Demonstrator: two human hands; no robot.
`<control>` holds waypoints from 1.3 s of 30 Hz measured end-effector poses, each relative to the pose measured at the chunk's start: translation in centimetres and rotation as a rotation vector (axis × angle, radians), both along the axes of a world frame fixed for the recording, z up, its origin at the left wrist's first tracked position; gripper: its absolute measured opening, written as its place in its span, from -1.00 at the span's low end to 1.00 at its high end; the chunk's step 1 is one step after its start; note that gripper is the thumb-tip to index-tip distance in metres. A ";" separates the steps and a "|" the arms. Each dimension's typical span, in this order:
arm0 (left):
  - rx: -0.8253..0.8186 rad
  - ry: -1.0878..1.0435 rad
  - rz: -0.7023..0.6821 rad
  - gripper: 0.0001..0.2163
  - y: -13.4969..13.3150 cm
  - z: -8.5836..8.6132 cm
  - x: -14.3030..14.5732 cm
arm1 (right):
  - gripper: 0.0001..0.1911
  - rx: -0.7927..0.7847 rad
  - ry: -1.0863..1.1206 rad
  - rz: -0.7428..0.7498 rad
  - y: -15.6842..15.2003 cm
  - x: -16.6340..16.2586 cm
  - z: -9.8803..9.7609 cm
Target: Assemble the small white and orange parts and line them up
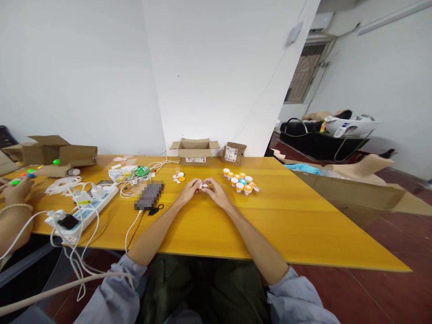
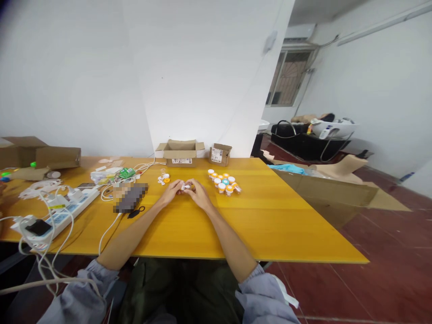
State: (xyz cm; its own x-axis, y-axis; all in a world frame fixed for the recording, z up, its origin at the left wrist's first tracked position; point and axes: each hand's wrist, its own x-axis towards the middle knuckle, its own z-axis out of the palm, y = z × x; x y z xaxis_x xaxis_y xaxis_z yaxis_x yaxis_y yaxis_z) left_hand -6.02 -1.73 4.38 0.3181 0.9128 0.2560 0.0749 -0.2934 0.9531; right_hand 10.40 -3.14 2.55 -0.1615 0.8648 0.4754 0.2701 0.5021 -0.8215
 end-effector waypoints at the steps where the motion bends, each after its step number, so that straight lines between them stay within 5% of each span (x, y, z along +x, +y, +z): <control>1: 0.004 0.000 0.001 -0.59 0.0 0.0 0.0 | -0.77 -0.021 0.010 -0.008 0.0 0.0 0.0; 7: -0.017 -0.010 -0.003 -0.59 0.2 -0.1 -0.1 | -0.72 -0.139 0.030 -0.026 0.3 -0.1 -0.4; 17: -0.070 -0.040 0.013 -0.56 0.3 -0.4 -0.2 | -0.82 0.061 -0.052 -0.066 -0.3 0.1 0.2; 29: -0.131 -0.164 0.192 -0.60 1.5 -1.1 -0.9 | -0.76 0.027 -0.064 -0.190 -0.3 0.5 0.3; 39: -0.159 -0.256 0.211 -0.70 1.5 -0.8 -1.5 | -0.75 -0.075 -0.212 -0.138 0.3 0.5 -0.7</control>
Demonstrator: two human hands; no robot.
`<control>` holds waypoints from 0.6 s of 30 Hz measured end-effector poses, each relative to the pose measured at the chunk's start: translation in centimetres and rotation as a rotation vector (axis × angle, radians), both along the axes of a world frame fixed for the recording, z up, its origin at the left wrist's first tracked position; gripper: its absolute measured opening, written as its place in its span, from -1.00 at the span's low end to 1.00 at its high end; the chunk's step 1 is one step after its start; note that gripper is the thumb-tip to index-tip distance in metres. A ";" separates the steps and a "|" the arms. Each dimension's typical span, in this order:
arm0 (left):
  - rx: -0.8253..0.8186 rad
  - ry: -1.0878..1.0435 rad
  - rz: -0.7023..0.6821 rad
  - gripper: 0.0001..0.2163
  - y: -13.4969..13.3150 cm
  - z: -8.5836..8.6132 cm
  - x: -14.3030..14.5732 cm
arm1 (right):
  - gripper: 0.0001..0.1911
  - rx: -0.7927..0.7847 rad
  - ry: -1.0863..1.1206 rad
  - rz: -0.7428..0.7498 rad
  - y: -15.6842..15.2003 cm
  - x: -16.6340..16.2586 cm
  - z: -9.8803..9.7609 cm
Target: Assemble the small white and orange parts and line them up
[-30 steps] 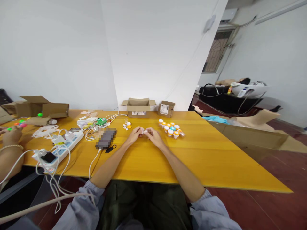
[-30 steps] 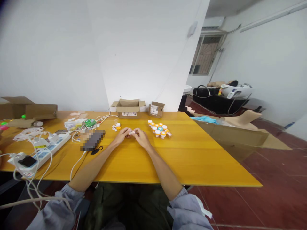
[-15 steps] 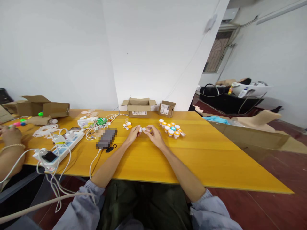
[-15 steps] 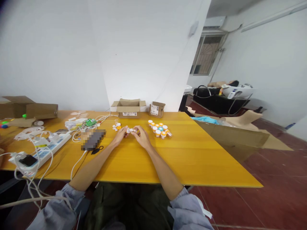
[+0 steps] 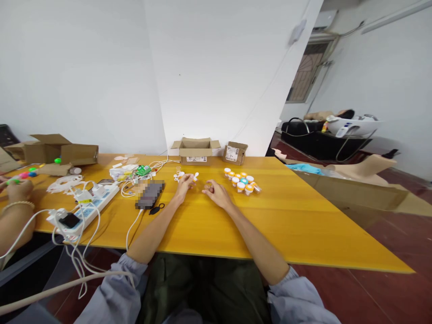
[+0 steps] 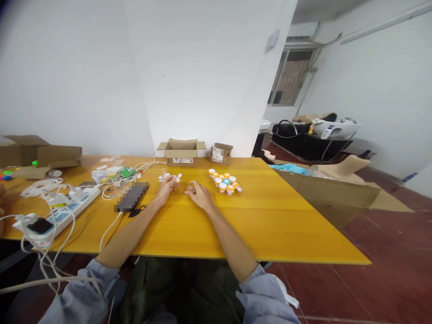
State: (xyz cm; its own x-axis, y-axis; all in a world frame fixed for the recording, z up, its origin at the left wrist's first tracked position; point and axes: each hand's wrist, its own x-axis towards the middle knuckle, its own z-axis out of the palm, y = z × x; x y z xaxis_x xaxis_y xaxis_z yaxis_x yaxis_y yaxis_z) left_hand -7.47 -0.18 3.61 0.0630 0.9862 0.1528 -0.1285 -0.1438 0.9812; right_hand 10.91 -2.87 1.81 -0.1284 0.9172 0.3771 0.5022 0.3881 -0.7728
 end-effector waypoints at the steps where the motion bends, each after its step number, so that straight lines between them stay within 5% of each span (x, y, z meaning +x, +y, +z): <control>1: -0.002 -0.005 0.004 -0.71 0.0 0.0 0.0 | -0.71 -0.003 0.006 0.002 -0.1 0.0 0.1; 18: 0.018 -0.067 0.154 -0.78 -0.5 0.6 0.3 | -0.81 0.045 0.003 0.034 -0.3 -0.2 0.3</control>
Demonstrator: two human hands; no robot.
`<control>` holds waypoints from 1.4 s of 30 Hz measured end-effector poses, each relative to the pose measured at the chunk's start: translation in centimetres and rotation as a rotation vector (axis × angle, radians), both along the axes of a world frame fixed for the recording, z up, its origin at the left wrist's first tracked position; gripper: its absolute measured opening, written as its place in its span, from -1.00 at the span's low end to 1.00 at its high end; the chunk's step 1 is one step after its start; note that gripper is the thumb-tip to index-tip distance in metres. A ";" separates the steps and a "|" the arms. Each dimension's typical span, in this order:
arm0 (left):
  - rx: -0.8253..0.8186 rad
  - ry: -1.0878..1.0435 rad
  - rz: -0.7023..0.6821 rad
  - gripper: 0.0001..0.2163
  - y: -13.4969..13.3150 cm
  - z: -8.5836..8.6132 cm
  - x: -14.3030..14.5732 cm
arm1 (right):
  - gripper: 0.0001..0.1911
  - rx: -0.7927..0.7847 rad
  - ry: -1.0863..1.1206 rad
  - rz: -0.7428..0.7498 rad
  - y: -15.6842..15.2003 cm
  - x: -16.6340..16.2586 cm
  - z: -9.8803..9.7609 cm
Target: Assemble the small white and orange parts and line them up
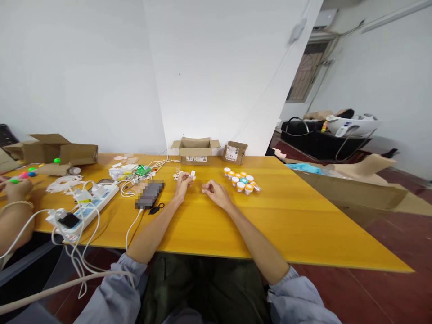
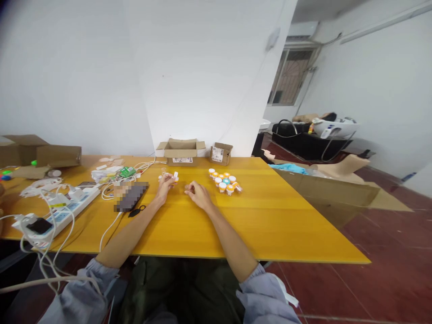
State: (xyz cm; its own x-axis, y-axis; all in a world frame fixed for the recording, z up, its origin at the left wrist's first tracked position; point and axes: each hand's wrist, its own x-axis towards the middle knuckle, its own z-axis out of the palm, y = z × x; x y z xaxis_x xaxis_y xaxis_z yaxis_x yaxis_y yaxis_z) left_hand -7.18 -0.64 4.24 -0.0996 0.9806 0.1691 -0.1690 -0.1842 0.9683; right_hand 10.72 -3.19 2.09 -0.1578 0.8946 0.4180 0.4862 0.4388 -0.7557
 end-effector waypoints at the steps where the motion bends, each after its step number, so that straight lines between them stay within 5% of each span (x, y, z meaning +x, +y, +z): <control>1: 0.003 -0.004 0.007 -0.79 0.0 0.0 0.0 | -0.83 0.003 -0.004 0.016 0.0 0.0 -0.1; 5: 0.014 0.010 0.024 -0.81 0.0 0.0 -0.1 | -0.87 0.050 -0.058 0.076 0.4 0.0 -0.6; 9: 0.038 0.043 0.026 -0.81 -0.1 0.1 -0.1 | -0.54 0.133 -0.183 0.109 1.0 0.1 -1.4; 12: 0.038 0.064 0.013 -0.82 -0.1 0.1 0.0 | -0.47 0.104 -0.231 0.098 1.4 0.4 -1.9; 25: 0.026 0.188 -0.322 -0.62 -0.6 -0.3 0.5 | -0.70 -0.025 0.163 0.194 1.4 -0.3 -1.7; 33: 0.029 0.220 -0.459 -0.59 -0.6 -0.5 0.5 | -0.75 -0.053 0.182 0.147 1.3 0.1 -1.4; 38: 0.073 0.306 -0.471 -0.61 -0.7 -0.7 0.8 | -0.76 -0.060 0.191 0.116 1.0 0.0 -1.0; 42: 0.231 0.443 -0.340 -0.68 -1.0 -0.6 1.1 | -0.79 -0.046 0.183 0.111 0.9 -0.1 -0.8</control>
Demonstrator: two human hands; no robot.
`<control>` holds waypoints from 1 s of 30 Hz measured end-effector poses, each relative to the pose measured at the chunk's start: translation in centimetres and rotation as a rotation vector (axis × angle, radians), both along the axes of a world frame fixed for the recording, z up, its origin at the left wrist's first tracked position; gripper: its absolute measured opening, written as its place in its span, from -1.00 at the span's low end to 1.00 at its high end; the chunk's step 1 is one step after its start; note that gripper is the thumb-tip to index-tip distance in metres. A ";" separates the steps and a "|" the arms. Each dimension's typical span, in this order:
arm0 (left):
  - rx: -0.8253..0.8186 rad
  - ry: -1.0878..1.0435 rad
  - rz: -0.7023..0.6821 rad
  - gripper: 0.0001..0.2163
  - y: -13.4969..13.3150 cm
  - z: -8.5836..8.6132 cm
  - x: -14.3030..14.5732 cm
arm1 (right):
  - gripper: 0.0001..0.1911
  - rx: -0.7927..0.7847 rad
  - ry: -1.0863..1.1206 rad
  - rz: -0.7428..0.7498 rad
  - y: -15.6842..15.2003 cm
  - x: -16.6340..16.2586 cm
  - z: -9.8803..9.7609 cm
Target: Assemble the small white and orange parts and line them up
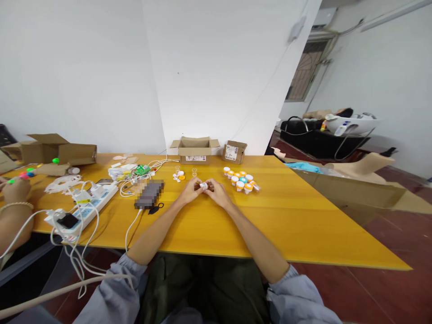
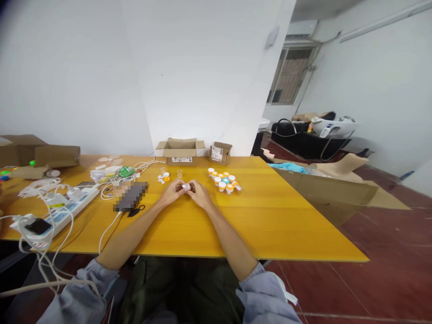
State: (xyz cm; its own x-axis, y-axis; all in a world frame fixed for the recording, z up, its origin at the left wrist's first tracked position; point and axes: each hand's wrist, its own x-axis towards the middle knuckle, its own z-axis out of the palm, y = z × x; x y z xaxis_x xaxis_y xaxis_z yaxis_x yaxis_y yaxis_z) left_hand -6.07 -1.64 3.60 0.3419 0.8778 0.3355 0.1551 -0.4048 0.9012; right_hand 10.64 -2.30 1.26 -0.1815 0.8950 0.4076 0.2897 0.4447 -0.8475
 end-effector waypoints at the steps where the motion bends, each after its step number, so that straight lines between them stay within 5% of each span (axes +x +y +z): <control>1: 0.058 0.033 0.032 -0.71 -0.1 0.1 0.0 | -0.79 0.013 -0.009 0.001 0.0 0.0 0.1; 17: 0.264 0.153 0.098 -0.95 -0.5 0.4 -0.1 | -0.77 0.071 -0.137 0.038 -0.2 0.2 0.4; 30: 0.199 0.145 0.070 -0.92 -0.2 0.1 0.0 | -0.88 0.166 -0.300 0.038 -0.5 0.3 0.9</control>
State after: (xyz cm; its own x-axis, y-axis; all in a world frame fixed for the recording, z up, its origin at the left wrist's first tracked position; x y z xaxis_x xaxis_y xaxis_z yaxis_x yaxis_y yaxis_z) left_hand -6.07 -1.85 3.71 0.3395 0.8228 0.4558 0.3105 -0.5554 0.7714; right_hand 10.95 -2.82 2.14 -0.3477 0.8113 0.4700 0.4955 0.5845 -0.6425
